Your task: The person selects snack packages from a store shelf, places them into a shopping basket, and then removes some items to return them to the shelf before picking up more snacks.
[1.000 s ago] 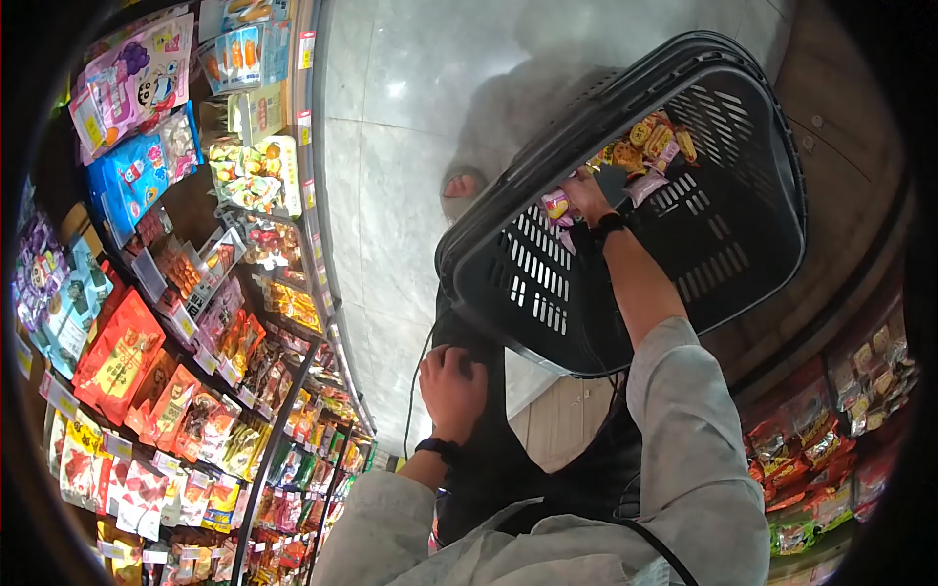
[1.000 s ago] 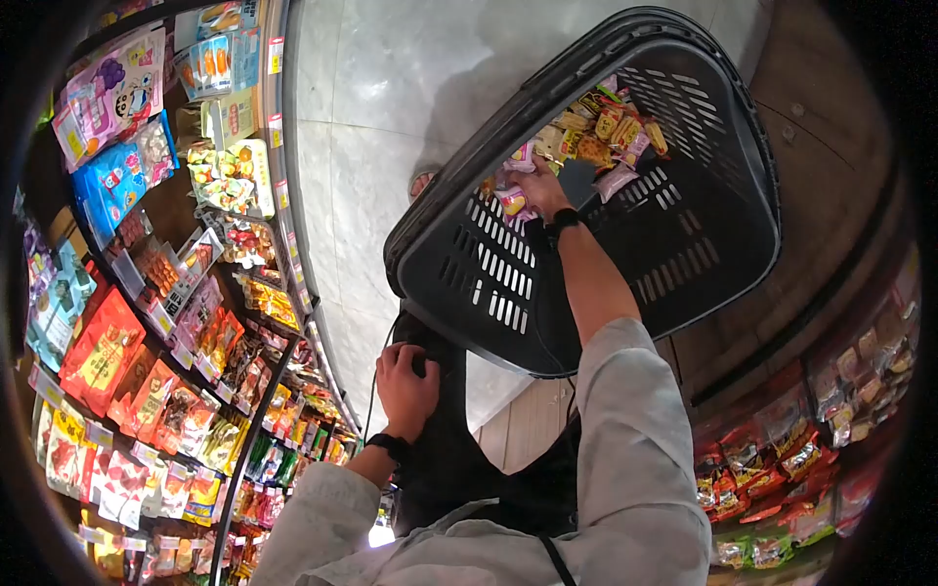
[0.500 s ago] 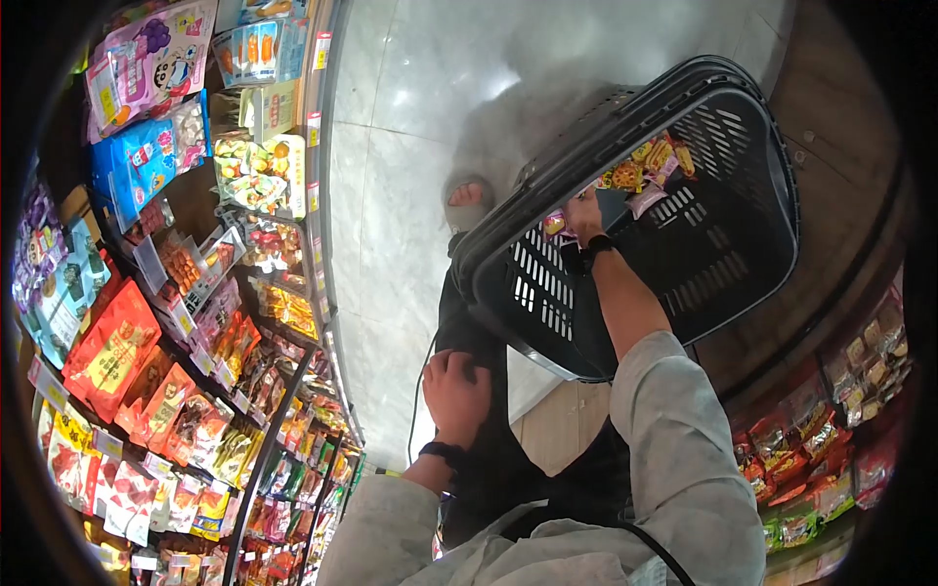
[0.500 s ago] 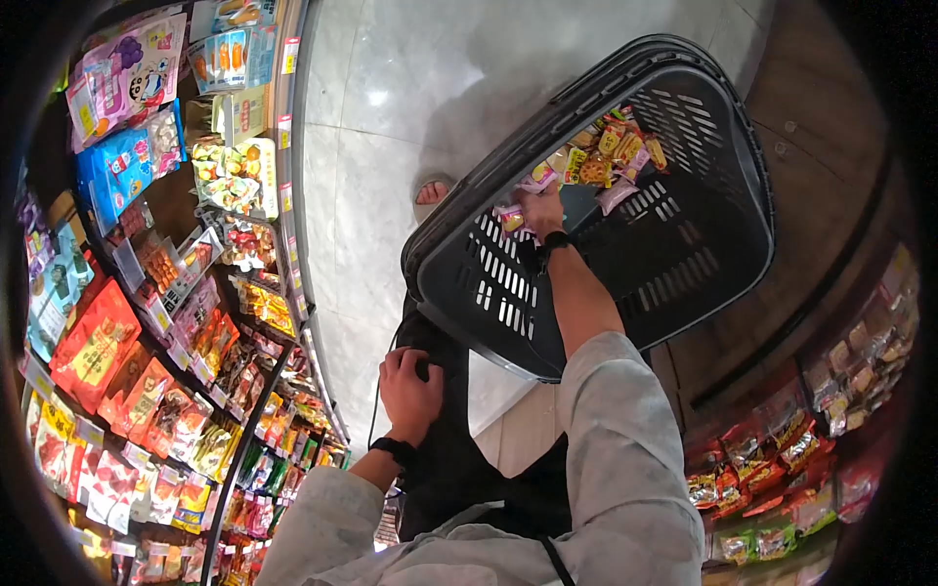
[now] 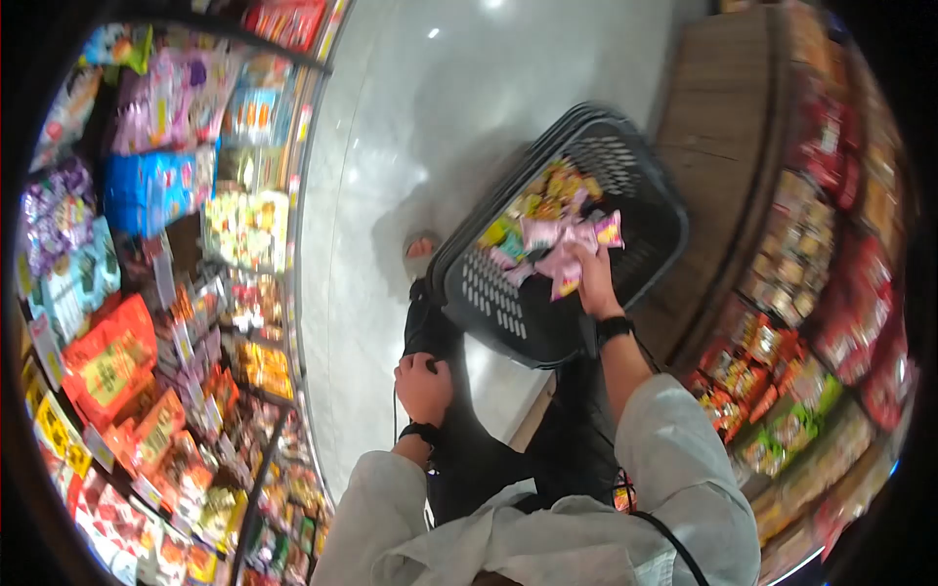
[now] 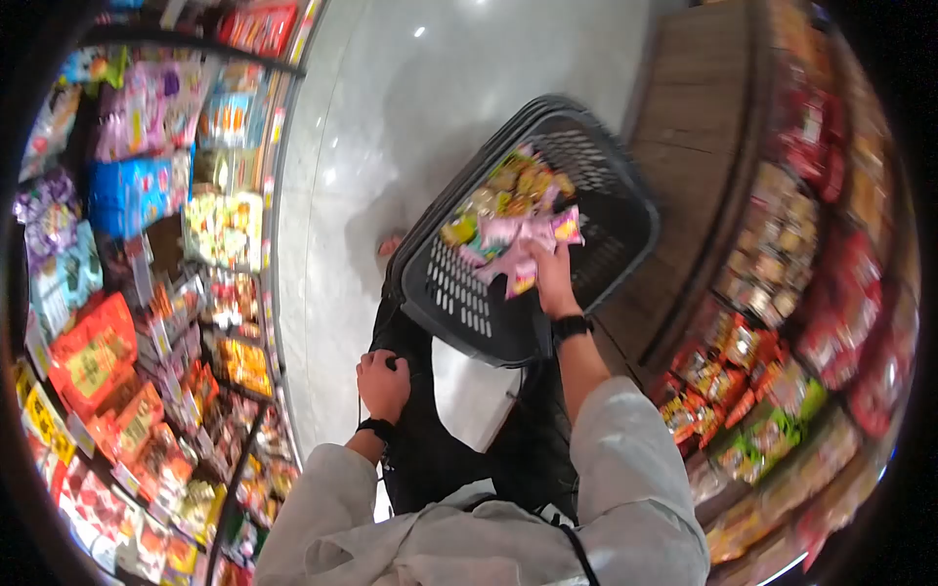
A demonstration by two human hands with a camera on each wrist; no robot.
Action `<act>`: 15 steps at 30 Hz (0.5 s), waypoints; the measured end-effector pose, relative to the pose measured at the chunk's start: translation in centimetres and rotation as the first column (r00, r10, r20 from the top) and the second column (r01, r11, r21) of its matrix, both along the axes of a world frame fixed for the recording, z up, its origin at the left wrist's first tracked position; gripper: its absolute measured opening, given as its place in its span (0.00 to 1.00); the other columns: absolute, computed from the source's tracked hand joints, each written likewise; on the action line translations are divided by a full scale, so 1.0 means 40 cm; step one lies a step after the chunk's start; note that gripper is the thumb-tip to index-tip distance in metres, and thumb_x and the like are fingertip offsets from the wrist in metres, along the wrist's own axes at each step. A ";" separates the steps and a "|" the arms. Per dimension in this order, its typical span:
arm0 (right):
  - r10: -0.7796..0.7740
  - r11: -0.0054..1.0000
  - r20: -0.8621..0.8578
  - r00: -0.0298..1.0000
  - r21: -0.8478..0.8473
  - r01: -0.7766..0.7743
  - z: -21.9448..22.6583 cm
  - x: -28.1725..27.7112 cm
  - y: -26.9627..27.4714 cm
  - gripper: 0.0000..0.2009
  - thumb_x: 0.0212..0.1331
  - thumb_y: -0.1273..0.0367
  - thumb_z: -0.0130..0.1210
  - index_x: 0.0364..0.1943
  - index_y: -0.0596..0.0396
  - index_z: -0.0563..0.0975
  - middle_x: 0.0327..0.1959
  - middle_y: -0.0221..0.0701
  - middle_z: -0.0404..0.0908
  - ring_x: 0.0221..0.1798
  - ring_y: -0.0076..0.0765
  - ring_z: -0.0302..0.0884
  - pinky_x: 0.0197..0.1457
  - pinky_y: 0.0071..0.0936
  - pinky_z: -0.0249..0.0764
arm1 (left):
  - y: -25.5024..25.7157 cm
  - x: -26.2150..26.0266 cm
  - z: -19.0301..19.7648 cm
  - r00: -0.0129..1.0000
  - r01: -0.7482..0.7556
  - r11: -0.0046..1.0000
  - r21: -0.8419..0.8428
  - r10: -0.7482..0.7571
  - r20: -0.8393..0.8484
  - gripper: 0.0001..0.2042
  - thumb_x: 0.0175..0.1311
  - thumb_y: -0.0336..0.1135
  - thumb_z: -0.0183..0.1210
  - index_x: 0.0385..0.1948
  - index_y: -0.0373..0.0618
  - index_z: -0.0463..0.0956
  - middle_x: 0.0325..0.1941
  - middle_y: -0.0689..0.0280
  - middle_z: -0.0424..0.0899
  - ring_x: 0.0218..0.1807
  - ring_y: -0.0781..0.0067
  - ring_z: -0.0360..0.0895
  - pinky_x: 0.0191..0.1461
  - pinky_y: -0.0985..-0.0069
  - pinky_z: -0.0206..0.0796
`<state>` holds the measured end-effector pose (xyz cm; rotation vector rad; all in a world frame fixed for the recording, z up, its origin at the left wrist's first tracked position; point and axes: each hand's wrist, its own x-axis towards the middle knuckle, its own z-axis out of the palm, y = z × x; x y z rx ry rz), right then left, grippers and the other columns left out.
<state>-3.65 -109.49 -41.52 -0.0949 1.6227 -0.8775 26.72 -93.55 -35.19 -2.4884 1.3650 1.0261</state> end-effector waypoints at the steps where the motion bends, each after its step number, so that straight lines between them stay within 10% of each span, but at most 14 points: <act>1: -0.030 0.994 -0.031 0.999 -0.108 0.026 0.101 -0.017 0.016 0.22 0.59 0.75 0.61 0.57 0.52 0.70 0.46 0.29 0.79 0.47 0.29 0.80 0.48 0.29 0.77 | -0.010 0.025 -0.003 0.997 -0.007 0.998 -0.055 0.003 -0.077 0.12 0.57 0.40 0.61 0.40 0.47 0.82 0.48 0.56 0.82 0.52 0.47 0.76 0.56 0.55 0.70; 7: -0.072 0.956 -0.181 0.981 -0.293 0.016 0.809 -0.036 0.137 0.27 0.58 0.76 0.62 0.62 0.57 0.68 0.54 0.31 0.78 0.56 0.32 0.77 0.62 0.33 0.73 | -0.005 0.237 -0.024 0.863 0.237 0.971 -0.024 -0.222 -0.453 0.19 0.65 0.44 0.58 0.54 0.46 0.80 0.53 0.49 0.84 0.55 0.44 0.78 0.61 0.51 0.68; 9: -0.157 0.908 -0.272 0.949 -0.419 0.031 1.012 -0.023 0.212 0.29 0.54 0.78 0.65 0.62 0.56 0.67 0.51 0.29 0.78 0.54 0.29 0.78 0.59 0.31 0.75 | -0.096 0.332 0.016 0.772 0.483 0.823 0.300 -0.239 -0.588 0.19 0.65 0.43 0.58 0.53 0.44 0.81 0.46 0.53 0.87 0.48 0.56 0.83 0.54 0.57 0.73; 12: -0.245 0.818 -0.577 0.779 -0.555 -0.154 1.236 -0.056 0.380 0.31 0.50 0.77 0.69 0.59 0.55 0.68 0.50 0.28 0.76 0.54 0.26 0.76 0.58 0.29 0.74 | -0.184 0.441 0.166 0.705 0.220 0.816 0.535 0.246 -0.665 0.14 0.69 0.44 0.56 0.48 0.48 0.82 0.39 0.66 0.88 0.35 0.72 0.83 0.42 0.71 0.74; 15: -0.484 0.780 -0.460 0.744 -0.612 0.130 1.477 -0.015 0.552 0.30 0.48 0.77 0.70 0.59 0.56 0.70 0.52 0.29 0.76 0.55 0.29 0.76 0.60 0.31 0.73 | -0.254 0.559 0.189 0.624 0.256 0.889 0.381 0.149 -0.767 0.12 0.69 0.34 0.52 0.47 0.39 0.79 0.38 0.58 0.86 0.30 0.72 0.82 0.27 0.78 0.71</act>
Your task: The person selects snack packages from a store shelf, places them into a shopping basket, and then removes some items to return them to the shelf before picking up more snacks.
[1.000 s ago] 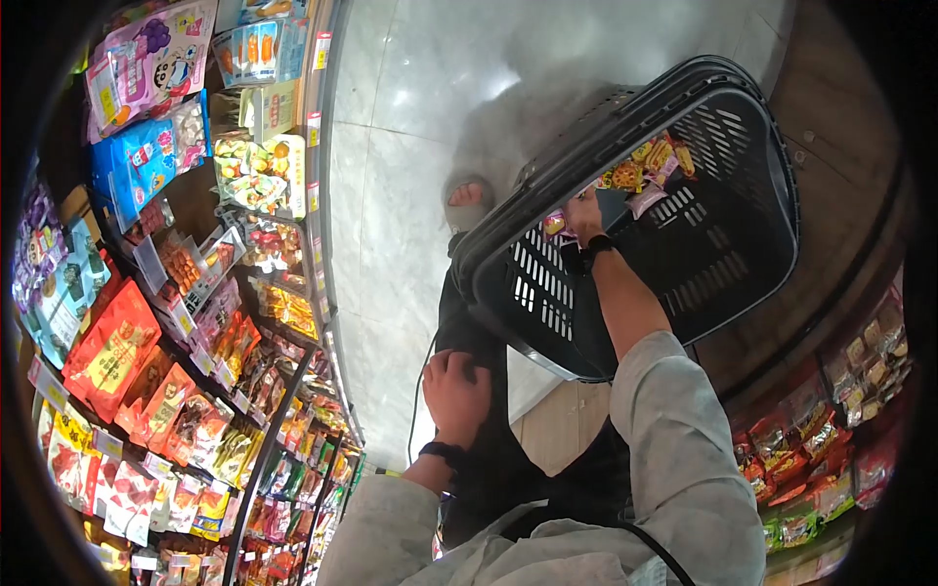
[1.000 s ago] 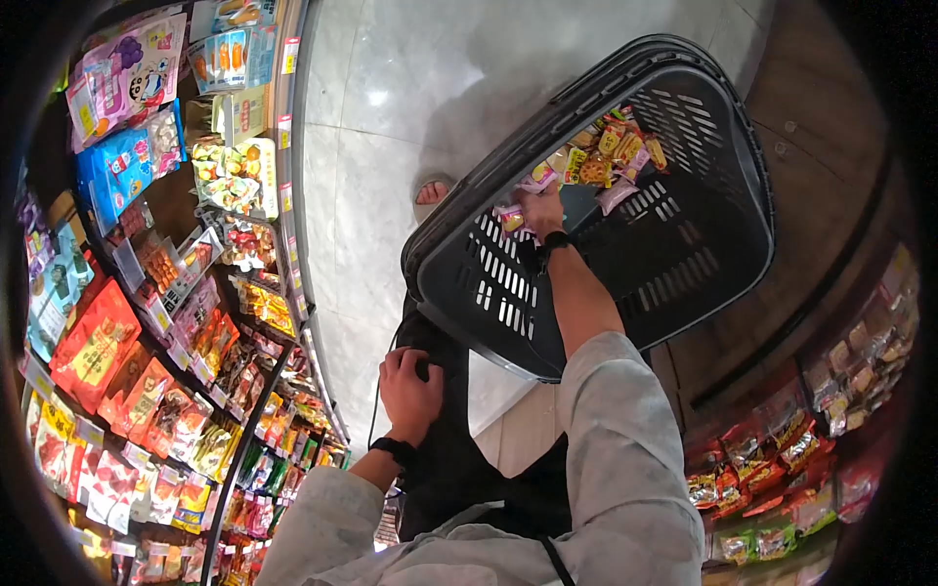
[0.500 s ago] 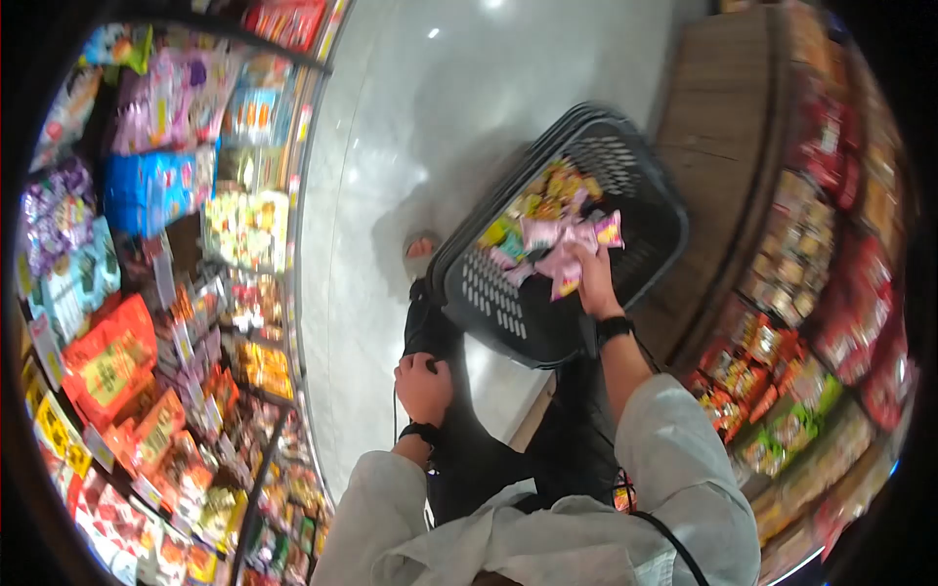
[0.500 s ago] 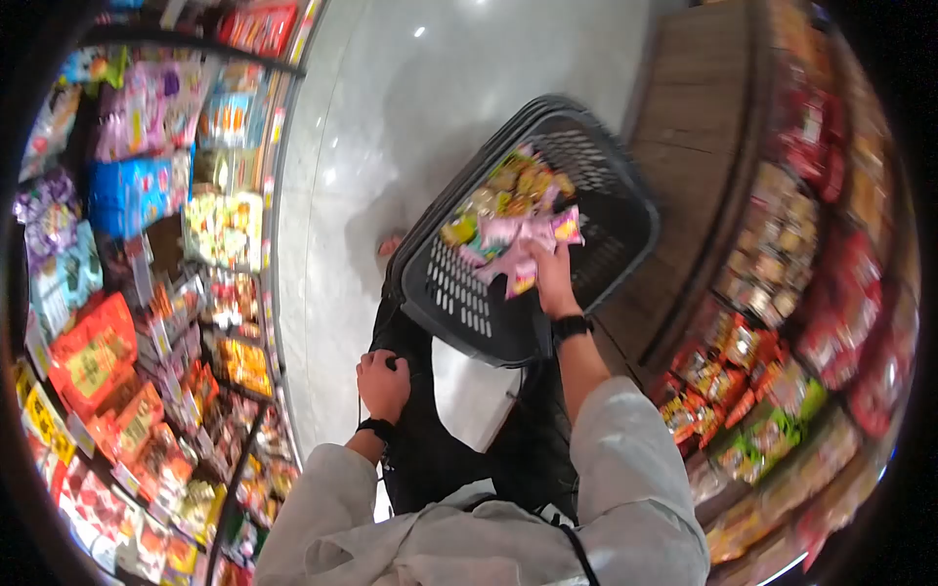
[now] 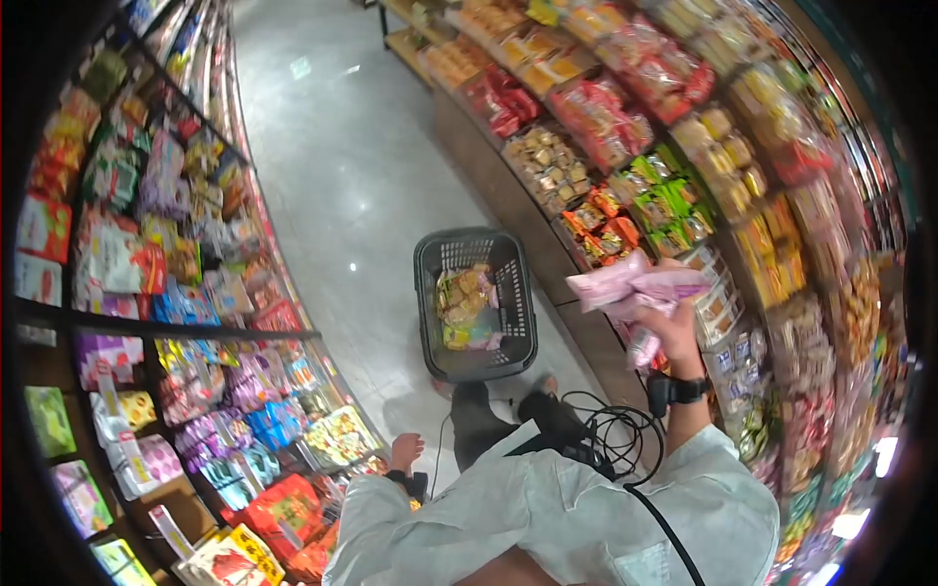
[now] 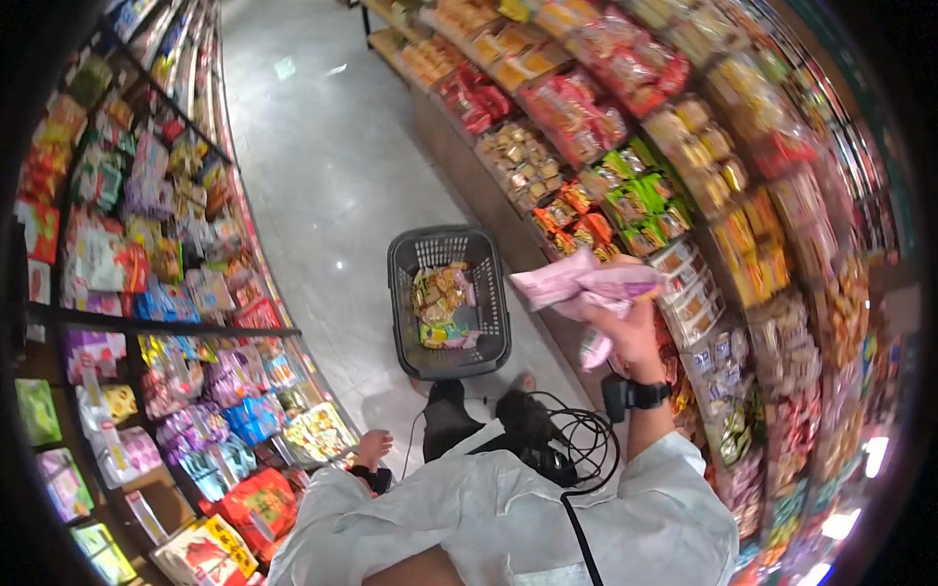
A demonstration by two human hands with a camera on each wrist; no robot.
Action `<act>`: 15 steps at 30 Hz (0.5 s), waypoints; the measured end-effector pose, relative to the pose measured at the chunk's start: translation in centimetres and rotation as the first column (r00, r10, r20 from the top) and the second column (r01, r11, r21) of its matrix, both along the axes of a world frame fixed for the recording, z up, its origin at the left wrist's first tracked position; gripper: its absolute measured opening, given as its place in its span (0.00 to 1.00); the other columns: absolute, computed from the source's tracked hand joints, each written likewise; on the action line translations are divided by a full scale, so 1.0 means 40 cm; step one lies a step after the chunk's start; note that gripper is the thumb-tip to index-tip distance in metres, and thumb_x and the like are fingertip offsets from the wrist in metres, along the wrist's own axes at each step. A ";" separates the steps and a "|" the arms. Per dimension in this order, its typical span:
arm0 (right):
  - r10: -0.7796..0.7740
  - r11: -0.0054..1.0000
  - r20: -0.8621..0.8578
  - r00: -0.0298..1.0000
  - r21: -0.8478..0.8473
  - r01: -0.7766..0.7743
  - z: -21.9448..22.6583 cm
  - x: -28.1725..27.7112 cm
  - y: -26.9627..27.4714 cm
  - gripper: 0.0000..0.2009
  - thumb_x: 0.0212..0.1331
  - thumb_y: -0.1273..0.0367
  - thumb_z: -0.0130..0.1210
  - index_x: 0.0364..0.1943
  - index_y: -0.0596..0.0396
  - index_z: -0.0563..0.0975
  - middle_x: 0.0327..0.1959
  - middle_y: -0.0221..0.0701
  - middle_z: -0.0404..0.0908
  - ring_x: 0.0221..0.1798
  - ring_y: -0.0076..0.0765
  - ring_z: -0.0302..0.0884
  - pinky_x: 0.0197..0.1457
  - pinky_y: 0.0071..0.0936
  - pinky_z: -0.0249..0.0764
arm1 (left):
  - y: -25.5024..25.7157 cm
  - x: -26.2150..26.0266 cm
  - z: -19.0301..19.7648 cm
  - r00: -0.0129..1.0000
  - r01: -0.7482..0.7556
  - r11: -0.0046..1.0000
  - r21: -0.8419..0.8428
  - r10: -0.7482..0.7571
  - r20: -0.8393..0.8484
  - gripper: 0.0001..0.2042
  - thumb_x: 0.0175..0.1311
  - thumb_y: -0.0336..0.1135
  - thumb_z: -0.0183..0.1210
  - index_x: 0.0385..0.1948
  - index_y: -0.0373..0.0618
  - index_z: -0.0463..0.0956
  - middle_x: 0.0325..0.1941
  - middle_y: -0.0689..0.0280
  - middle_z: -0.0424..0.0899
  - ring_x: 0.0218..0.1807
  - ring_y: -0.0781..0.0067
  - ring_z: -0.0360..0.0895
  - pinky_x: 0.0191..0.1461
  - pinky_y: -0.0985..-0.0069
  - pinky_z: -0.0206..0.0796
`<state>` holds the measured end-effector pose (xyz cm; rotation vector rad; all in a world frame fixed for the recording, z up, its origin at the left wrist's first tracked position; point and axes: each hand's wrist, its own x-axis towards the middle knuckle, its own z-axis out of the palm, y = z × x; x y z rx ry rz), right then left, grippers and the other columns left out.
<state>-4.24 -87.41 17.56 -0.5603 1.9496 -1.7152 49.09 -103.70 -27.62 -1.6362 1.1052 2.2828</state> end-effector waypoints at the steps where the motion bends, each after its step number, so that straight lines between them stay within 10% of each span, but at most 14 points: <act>1: -0.073 0.994 -0.068 0.995 -0.082 0.067 0.025 0.004 0.076 0.32 0.47 0.75 0.70 0.60 0.56 0.69 0.53 0.30 0.75 0.56 0.30 0.75 0.63 0.34 0.72 | -0.022 -0.001 0.028 0.991 -0.111 0.994 -0.023 0.109 -0.078 0.11 0.70 0.32 0.52 0.46 0.37 0.78 0.35 0.56 0.86 0.28 0.71 0.81 0.25 0.77 0.71; 2: -0.126 0.979 -0.071 0.989 -0.172 0.112 0.054 0.016 0.135 0.34 0.45 0.74 0.70 0.60 0.55 0.68 0.54 0.31 0.75 0.57 0.32 0.74 0.65 0.36 0.70 | -0.037 -0.021 0.042 0.983 0.009 0.988 -0.156 0.020 0.184 0.10 0.68 0.32 0.54 0.44 0.36 0.78 0.32 0.57 0.85 0.27 0.71 0.81 0.25 0.77 0.71; 6: -0.116 0.977 -0.080 0.990 -0.189 0.099 0.112 0.100 0.352 0.35 0.40 0.75 0.71 0.57 0.53 0.68 0.53 0.31 0.70 0.57 0.32 0.73 0.63 0.34 0.70 | -0.037 -0.144 0.182 0.992 -0.070 0.944 -0.322 0.100 0.078 0.11 0.67 0.35 0.56 0.43 0.38 0.78 0.32 0.62 0.84 0.29 0.74 0.80 0.30 0.78 0.72; 9: 0.002 0.996 -0.209 0.978 -0.084 -0.020 0.082 0.193 0.489 0.29 0.41 0.75 0.72 0.53 0.54 0.73 0.53 0.29 0.72 0.57 0.31 0.73 0.61 0.32 0.71 | 0.073 -0.387 0.571 0.983 -0.041 0.942 -0.332 -0.022 -0.184 0.14 0.72 0.39 0.56 0.49 0.39 0.78 0.43 0.62 0.84 0.43 0.73 0.82 0.49 0.75 0.75; 15: 0.216 0.970 0.001 0.976 -0.111 -0.214 0.008 0.392 0.667 0.29 0.46 0.76 0.73 0.55 0.55 0.73 0.53 0.30 0.77 0.56 0.28 0.77 0.59 0.31 0.74 | 0.422 -0.647 1.062 0.550 0.432 0.776 -0.459 -0.630 -0.549 0.22 0.77 0.43 0.52 0.65 0.39 0.69 0.59 0.59 0.79 0.62 0.68 0.75 0.66 0.70 0.67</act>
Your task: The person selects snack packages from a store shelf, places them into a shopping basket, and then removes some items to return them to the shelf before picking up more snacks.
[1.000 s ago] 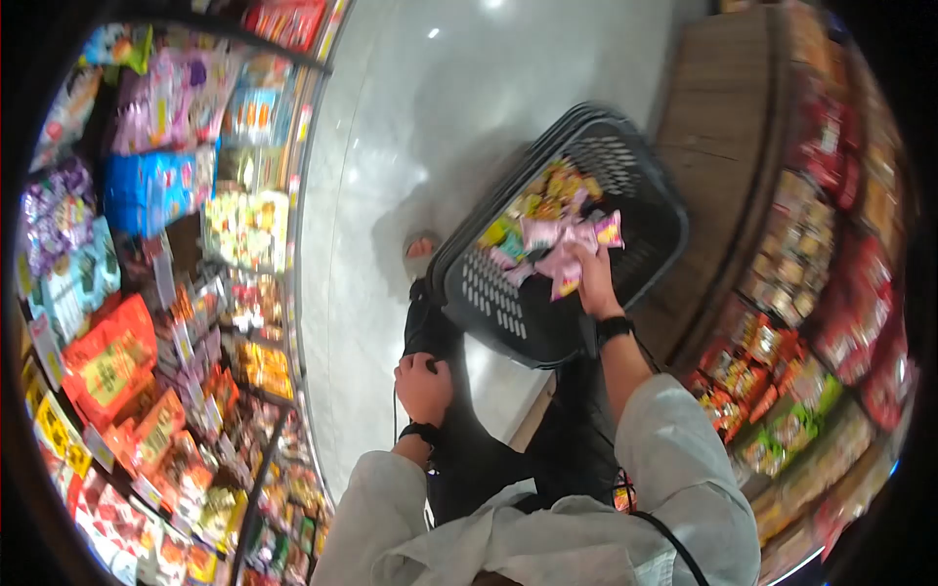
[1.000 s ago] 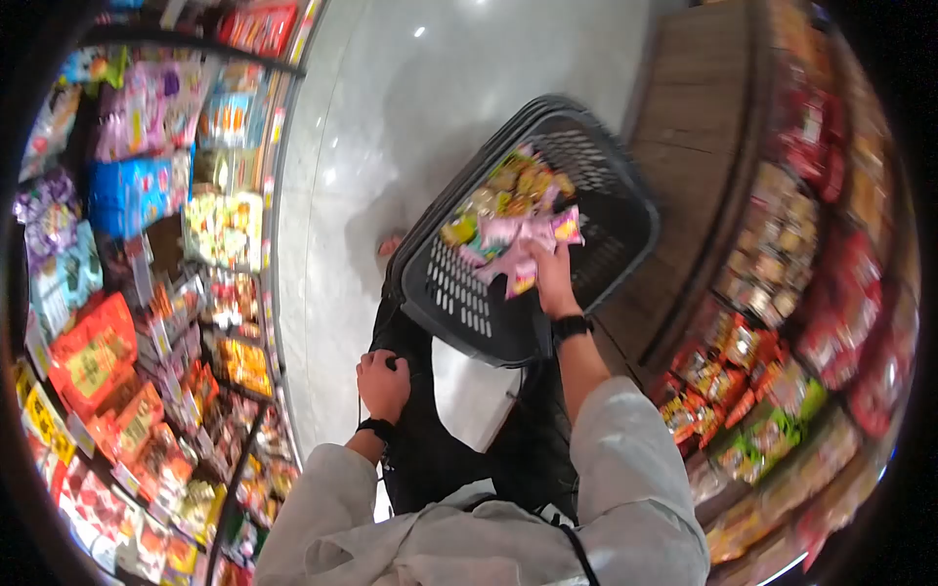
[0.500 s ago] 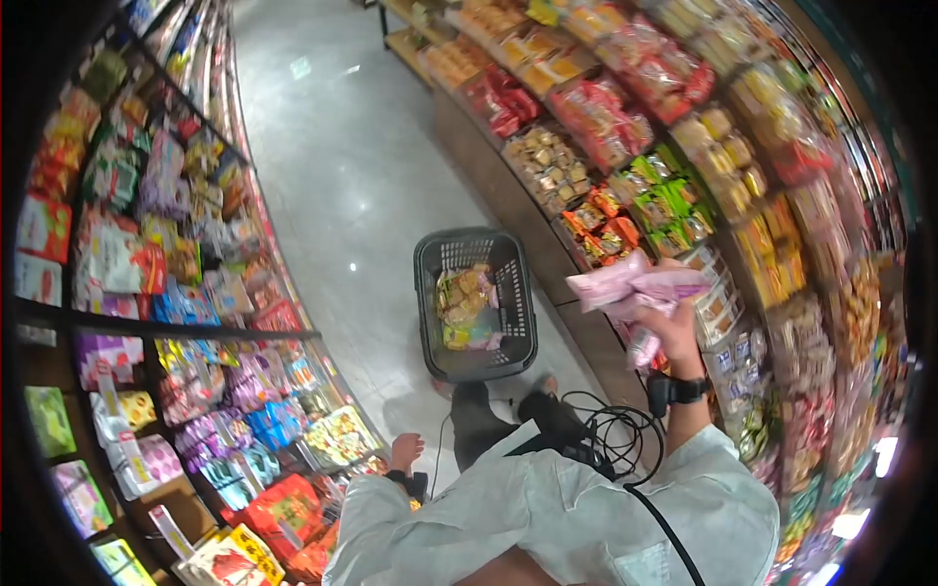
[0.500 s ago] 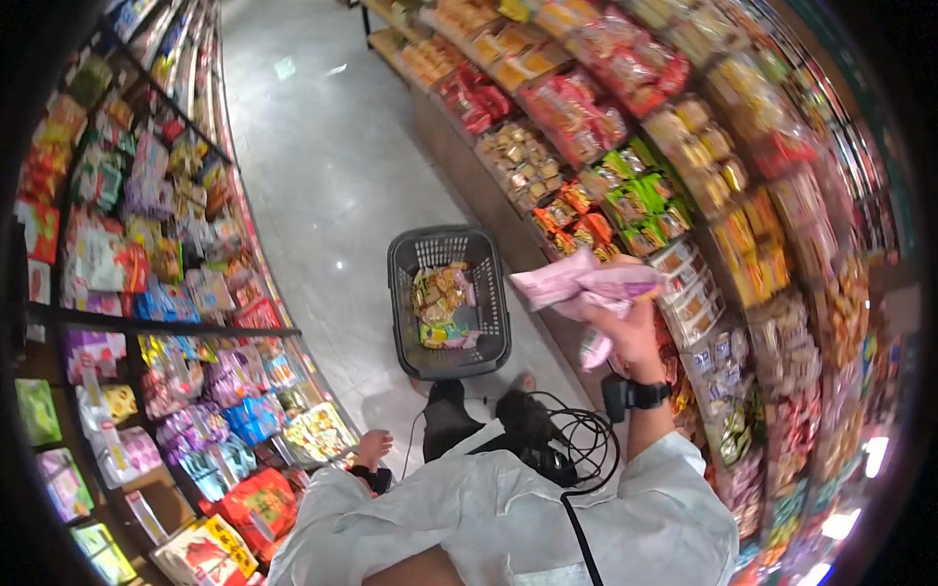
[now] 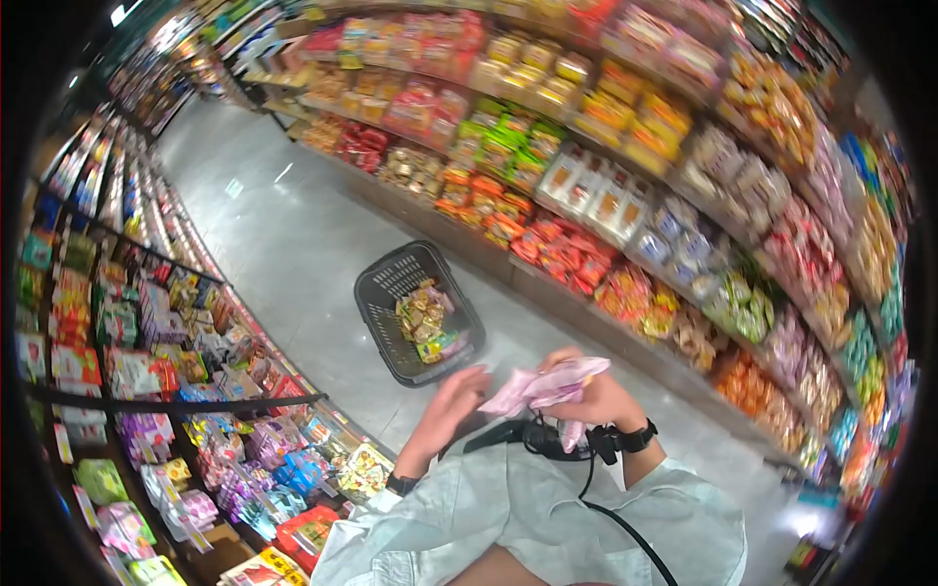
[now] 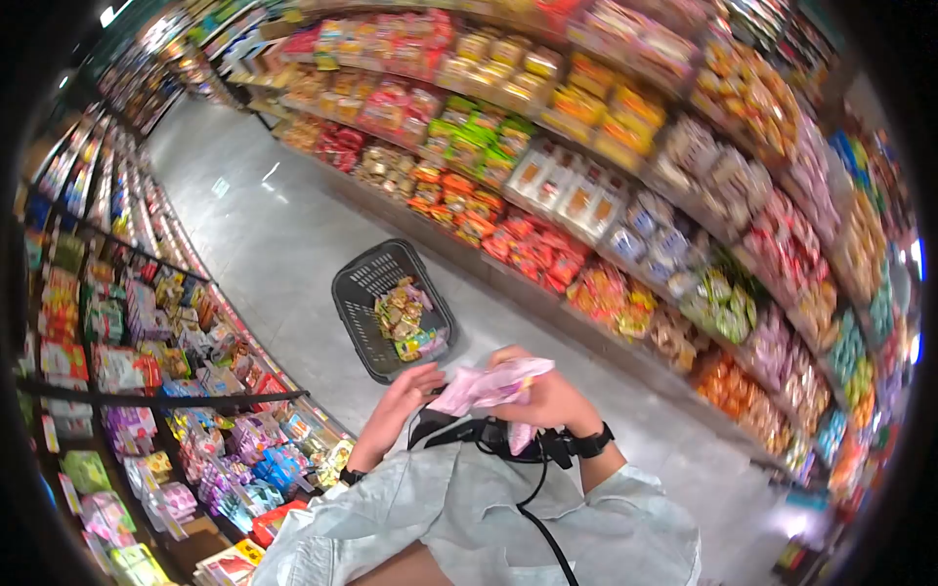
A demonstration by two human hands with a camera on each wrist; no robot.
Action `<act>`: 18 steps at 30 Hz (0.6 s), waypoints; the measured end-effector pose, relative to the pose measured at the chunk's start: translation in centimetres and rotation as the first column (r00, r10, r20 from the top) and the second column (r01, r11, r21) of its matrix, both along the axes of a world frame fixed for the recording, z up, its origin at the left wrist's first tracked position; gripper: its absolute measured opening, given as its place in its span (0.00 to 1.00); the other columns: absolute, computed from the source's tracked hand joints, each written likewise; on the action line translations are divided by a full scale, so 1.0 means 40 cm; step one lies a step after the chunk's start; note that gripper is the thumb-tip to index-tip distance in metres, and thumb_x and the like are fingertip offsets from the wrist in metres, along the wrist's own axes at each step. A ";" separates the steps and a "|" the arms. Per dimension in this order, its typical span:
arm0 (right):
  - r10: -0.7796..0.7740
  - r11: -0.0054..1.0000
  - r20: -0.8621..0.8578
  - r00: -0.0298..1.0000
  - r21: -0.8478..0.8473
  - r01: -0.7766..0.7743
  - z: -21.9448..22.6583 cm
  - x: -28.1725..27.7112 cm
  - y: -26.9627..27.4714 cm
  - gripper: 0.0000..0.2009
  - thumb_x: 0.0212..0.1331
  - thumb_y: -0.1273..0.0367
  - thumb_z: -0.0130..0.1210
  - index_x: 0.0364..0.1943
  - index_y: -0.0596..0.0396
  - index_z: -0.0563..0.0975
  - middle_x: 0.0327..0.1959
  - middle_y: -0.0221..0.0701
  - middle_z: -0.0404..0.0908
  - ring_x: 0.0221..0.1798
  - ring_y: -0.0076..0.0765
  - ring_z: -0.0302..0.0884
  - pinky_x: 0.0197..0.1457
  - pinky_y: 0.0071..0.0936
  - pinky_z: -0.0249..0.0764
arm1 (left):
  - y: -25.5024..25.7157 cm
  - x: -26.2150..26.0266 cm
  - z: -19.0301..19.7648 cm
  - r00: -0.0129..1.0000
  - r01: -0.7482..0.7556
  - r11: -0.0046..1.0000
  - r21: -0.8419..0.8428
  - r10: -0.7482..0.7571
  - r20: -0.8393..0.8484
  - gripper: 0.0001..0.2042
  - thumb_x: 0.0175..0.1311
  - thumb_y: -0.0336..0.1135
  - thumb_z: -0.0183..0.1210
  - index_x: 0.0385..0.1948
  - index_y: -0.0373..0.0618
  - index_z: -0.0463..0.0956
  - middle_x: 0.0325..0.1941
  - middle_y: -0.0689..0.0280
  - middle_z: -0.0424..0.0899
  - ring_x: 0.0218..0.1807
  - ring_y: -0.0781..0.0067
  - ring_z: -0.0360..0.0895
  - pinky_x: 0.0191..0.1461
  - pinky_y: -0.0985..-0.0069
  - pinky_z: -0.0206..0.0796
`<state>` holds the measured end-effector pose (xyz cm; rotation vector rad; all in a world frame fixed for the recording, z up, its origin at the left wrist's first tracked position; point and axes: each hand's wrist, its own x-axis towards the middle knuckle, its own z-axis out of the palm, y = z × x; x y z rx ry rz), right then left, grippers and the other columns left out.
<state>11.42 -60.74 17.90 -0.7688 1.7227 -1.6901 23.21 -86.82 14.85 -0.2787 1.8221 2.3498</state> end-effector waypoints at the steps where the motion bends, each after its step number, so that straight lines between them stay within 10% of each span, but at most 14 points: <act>1: 0.015 1.000 0.013 1.000 0.016 -0.015 0.001 0.031 0.023 0.28 0.47 0.76 0.73 0.55 0.55 0.73 0.52 0.29 0.77 0.55 0.27 0.77 0.59 0.30 0.74 | 0.049 -0.005 0.020 0.991 0.122 0.992 0.017 -0.121 -0.049 0.22 0.77 0.42 0.53 0.65 0.38 0.69 0.59 0.59 0.79 0.62 0.68 0.75 0.66 0.70 0.67; 4: -0.067 0.997 0.013 0.998 0.033 0.067 0.004 0.110 0.099 0.26 0.49 0.75 0.73 0.54 0.56 0.75 0.52 0.28 0.77 0.55 0.26 0.77 0.59 0.29 0.74 | 0.143 -0.010 0.012 0.892 0.430 0.898 0.089 -0.438 0.107 0.21 0.77 0.40 0.53 0.64 0.37 0.69 0.57 0.62 0.79 0.58 0.73 0.74 0.64 0.72 0.66; 18: -0.752 0.637 -0.070 0.656 0.181 0.750 0.049 0.265 0.158 0.25 0.46 0.75 0.70 0.53 0.57 0.76 0.51 0.30 0.73 0.54 0.31 0.75 0.60 0.31 0.72 | 0.249 -0.221 -0.096 0.594 0.801 0.586 -0.123 -0.803 0.048 0.16 0.73 0.41 0.59 0.52 0.38 0.71 0.49 0.62 0.83 0.50 0.75 0.78 0.55 0.76 0.69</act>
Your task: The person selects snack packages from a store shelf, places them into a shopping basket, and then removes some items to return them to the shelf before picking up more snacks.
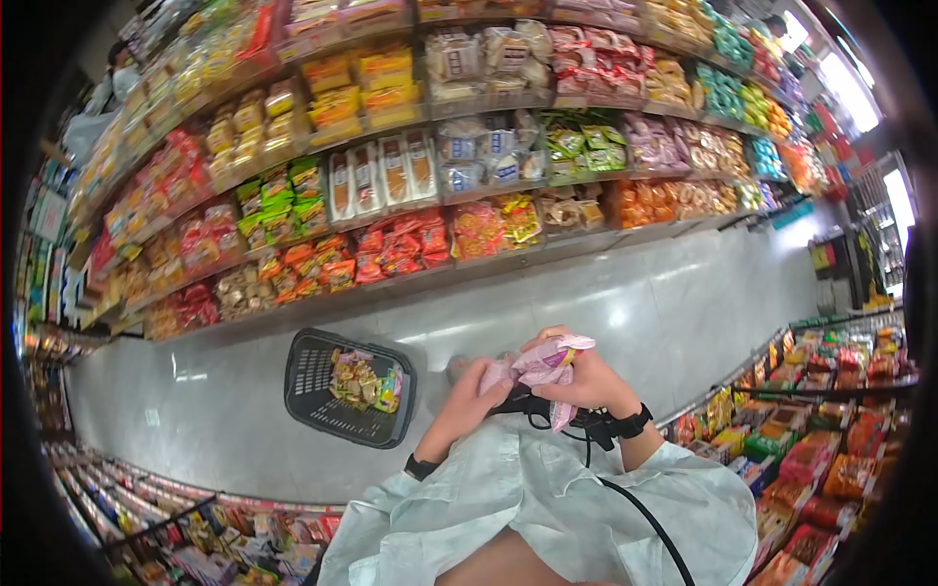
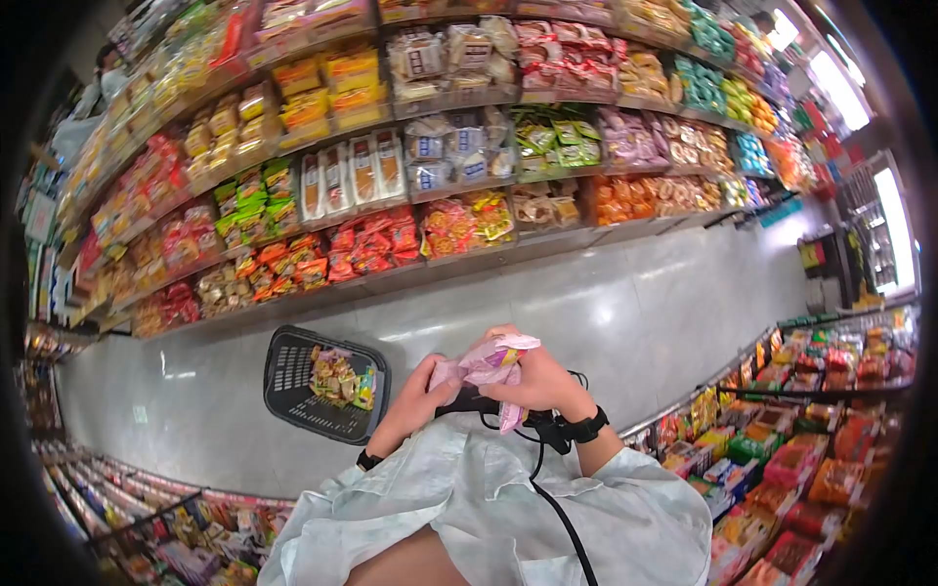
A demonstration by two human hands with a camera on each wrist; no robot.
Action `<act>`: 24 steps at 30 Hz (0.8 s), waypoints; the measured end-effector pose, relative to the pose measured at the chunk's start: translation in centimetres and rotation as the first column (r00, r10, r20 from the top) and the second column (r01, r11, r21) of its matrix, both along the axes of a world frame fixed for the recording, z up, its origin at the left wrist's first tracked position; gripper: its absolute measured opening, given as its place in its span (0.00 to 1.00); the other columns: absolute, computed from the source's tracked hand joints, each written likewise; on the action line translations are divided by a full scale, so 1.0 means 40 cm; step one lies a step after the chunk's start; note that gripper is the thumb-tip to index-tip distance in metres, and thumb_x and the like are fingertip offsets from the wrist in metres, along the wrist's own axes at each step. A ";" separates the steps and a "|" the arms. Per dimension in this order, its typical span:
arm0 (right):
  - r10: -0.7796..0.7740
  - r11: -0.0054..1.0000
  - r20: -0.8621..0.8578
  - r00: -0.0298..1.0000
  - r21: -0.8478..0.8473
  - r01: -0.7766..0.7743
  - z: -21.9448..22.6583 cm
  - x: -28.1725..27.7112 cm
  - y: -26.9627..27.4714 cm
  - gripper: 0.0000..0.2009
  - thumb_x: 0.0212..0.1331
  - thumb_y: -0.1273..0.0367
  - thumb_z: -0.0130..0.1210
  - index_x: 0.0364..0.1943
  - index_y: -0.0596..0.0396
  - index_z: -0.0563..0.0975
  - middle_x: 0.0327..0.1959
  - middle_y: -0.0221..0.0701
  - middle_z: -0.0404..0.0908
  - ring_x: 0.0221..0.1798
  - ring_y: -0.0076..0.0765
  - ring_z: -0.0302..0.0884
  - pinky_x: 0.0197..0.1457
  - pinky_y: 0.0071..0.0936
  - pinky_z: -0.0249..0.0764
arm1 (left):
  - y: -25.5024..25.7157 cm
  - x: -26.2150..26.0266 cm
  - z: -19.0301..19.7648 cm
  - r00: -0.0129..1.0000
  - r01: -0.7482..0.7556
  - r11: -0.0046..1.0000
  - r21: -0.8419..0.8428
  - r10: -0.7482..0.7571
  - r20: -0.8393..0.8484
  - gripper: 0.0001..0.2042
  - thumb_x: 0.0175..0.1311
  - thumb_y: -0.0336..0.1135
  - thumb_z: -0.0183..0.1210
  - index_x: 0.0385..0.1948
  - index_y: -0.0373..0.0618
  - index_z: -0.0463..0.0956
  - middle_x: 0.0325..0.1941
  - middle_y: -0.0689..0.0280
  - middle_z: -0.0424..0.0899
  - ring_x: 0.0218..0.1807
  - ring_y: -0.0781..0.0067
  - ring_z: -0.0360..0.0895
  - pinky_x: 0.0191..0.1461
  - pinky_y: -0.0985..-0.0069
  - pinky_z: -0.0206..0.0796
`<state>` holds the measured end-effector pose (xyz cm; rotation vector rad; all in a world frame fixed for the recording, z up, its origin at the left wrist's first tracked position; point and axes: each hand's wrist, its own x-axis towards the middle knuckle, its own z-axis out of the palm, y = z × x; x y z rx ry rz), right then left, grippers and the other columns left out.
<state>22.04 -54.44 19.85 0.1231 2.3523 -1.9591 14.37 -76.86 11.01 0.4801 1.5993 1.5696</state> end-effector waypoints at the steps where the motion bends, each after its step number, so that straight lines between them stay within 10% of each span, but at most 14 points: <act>1: -0.053 0.998 -0.009 0.999 0.036 0.053 0.010 0.016 0.000 0.25 0.45 0.76 0.70 0.52 0.56 0.77 0.49 0.29 0.73 0.54 0.31 0.75 0.59 0.30 0.71 | 0.011 -0.005 -0.007 0.997 0.017 0.999 0.042 -0.020 0.077 0.16 0.73 0.40 0.59 0.52 0.38 0.70 0.49 0.61 0.83 0.51 0.75 0.78 0.55 0.76 0.69; 8: -0.494 0.866 -0.014 0.869 0.081 0.493 -0.004 0.145 0.034 0.27 0.46 0.77 0.70 0.53 0.56 0.72 0.48 0.27 0.73 0.50 0.23 0.74 0.55 0.26 0.72 | 0.105 -0.033 -0.002 0.959 0.142 0.979 0.148 -0.174 0.226 0.16 0.74 0.36 0.59 0.54 0.39 0.66 0.52 0.58 0.83 0.53 0.72 0.81 0.58 0.74 0.71; 19: -0.656 0.745 -0.036 0.754 -0.191 0.639 -0.057 0.228 0.244 0.27 0.48 0.77 0.69 0.54 0.55 0.69 0.44 0.25 0.75 0.48 0.22 0.74 0.54 0.25 0.73 | 0.328 -0.029 -0.045 0.971 0.096 0.991 -0.092 -0.073 0.227 0.24 0.75 0.41 0.57 0.64 0.42 0.60 0.53 0.57 0.79 0.51 0.71 0.80 0.55 0.74 0.73; 24: -0.684 0.730 -0.129 0.718 -0.133 0.671 -0.084 0.310 0.481 0.29 0.51 0.78 0.69 0.56 0.55 0.66 0.46 0.28 0.77 0.50 0.24 0.79 0.55 0.28 0.77 | 0.528 0.012 -0.008 0.990 0.130 0.977 -0.168 -0.136 -0.023 0.25 0.71 0.42 0.61 0.65 0.45 0.66 0.57 0.57 0.77 0.57 0.67 0.77 0.56 0.73 0.72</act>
